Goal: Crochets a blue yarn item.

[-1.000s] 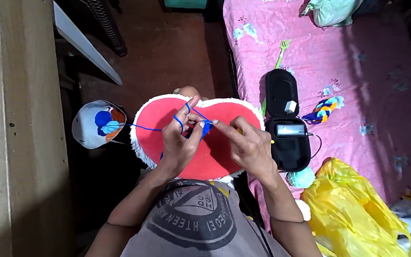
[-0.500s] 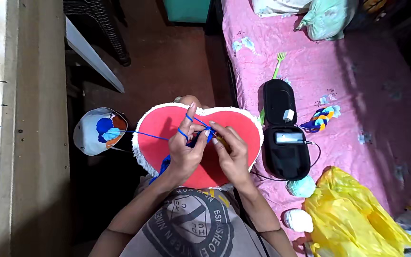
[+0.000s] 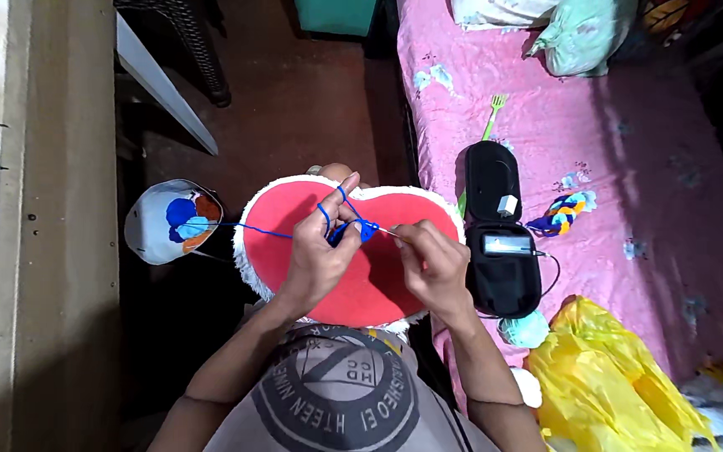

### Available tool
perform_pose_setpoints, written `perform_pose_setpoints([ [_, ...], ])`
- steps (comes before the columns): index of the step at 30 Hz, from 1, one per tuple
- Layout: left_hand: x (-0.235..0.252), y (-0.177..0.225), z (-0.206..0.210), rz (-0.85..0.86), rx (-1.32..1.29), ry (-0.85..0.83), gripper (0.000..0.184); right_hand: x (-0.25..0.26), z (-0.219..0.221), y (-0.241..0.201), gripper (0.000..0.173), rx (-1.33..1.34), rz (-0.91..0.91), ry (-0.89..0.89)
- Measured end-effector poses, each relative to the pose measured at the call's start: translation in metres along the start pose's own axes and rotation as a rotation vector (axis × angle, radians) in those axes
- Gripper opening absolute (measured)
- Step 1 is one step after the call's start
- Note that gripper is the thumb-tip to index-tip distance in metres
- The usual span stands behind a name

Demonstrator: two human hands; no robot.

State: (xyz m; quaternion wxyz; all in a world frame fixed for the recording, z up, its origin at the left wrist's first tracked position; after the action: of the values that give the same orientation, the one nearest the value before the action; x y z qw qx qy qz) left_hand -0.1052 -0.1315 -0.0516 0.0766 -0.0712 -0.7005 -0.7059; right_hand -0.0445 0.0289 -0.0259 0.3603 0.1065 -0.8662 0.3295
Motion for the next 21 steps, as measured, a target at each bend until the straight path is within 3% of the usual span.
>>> perform_pose_setpoints([
  [5,-0.002,0.002,0.008,-0.007,-0.137,-0.026,0.059,-0.019,0.026,0.046,0.023,0.832,0.809,-0.120],
  [7,-0.006,0.003,0.015,0.084,-0.159,-0.023,0.059,-0.026,0.039,0.044,0.025,1.024,0.962,-0.133],
  [10,-0.013,0.001,0.026,0.219,-0.110,-0.028,0.053,-0.025,0.044,0.039,0.027,1.045,0.970,-0.074],
  [13,-0.014,-0.005,0.028,0.236,-0.095,-0.061,0.048,-0.020,0.039,0.039,0.026,0.954,0.866,0.006],
  [17,-0.005,-0.008,0.022,0.039,-0.191,-0.230,0.047,-0.019,0.033,0.042,0.025,0.909,0.821,0.094],
  [21,0.011,-0.012,-0.002,-0.174,-0.318,-0.319,0.022,-0.020,0.033,0.047,0.026,1.006,0.854,0.137],
])
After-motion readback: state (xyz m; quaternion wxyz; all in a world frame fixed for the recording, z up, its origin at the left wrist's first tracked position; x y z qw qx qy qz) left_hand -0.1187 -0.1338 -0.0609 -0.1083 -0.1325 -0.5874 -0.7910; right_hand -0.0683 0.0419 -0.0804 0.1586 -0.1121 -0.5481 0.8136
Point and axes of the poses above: each hand's wrist, its own x-axis towards the middle knuckle, its own z-axis out of the palm, y = z × x, the point moved 9 cm from there along x, towards the middle knuckle, and after that the axes turned 13 degrees about y, right-handed, at the moved point
